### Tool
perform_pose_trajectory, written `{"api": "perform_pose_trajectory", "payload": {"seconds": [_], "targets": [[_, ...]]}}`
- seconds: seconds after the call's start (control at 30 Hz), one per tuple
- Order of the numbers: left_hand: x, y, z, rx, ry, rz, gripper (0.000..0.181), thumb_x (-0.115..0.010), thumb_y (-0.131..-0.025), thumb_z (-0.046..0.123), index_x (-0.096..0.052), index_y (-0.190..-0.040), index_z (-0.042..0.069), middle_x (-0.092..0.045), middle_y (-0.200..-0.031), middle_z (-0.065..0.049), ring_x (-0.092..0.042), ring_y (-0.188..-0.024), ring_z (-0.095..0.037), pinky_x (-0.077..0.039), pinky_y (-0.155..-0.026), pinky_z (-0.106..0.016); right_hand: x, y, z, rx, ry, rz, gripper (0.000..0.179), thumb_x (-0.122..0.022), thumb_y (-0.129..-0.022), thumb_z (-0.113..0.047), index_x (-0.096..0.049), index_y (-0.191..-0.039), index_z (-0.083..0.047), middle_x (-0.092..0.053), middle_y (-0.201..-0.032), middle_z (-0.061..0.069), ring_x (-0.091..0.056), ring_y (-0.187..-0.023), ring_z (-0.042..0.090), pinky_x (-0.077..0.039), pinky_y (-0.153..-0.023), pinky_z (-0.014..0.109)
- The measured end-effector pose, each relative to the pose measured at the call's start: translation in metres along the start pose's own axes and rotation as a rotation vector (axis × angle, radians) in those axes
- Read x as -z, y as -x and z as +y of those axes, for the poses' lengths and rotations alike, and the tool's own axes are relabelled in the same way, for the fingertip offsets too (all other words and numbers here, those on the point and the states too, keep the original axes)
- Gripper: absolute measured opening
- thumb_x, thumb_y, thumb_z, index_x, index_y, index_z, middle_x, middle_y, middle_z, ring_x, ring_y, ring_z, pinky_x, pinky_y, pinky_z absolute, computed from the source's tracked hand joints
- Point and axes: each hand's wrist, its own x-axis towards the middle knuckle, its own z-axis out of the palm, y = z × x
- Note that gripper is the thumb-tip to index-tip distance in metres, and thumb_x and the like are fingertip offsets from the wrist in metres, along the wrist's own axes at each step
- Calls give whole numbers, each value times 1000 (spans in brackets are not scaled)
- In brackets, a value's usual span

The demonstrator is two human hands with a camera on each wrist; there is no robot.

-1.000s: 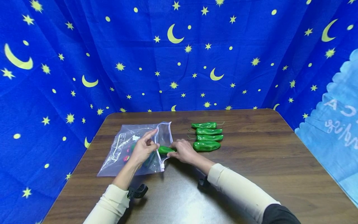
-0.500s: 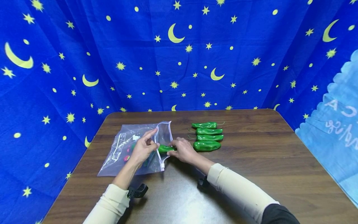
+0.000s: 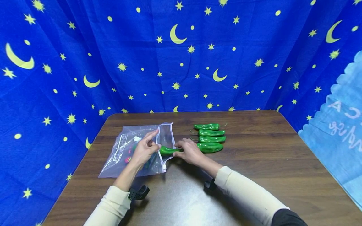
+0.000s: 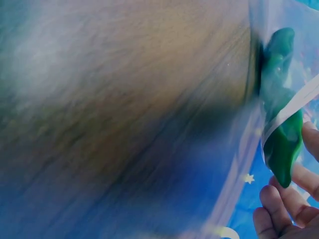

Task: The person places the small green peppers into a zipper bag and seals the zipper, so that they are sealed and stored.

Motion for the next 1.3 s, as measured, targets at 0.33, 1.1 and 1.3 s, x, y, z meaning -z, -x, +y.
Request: {"api": "perform_pose_trajectory", "payload": {"seconds": [0.33, 1.1, 1.3], "targets": [[-1, 1, 1, 1, 0, 7, 67, -60, -80, -5, -39, -143, 4, -38, -145, -7, -48, -65, 1, -39, -56, -12, 10, 9, 10, -17, -4, 34, 37, -75, -76, -34, -70, -105, -12, -67, -92, 6, -59, -87, 22, -47, -74, 33], [-2, 0, 1, -1, -13, 8, 67, -59, -80, -6, -38, -143, 3, -36, -147, -9, -48, -67, 1, -41, -59, -12, 38, 31, 38, -120, -85, 22, 41, -74, -78, -30, -67, -112, -9, -68, -103, 7, -61, -99, 25, -49, -85, 41], [-2, 0, 0, 1, -14, 7, 67, -60, -80, -6, -38, -143, 4, -36, -147, -8, -48, -67, 1, -42, -59, -12, 41, 34, 46, -148, -77, 23, 40, -73, -79, -31, -67, -113, -11, -67, -109, 6, -59, -105, 27, -49, -88, 44]]}}
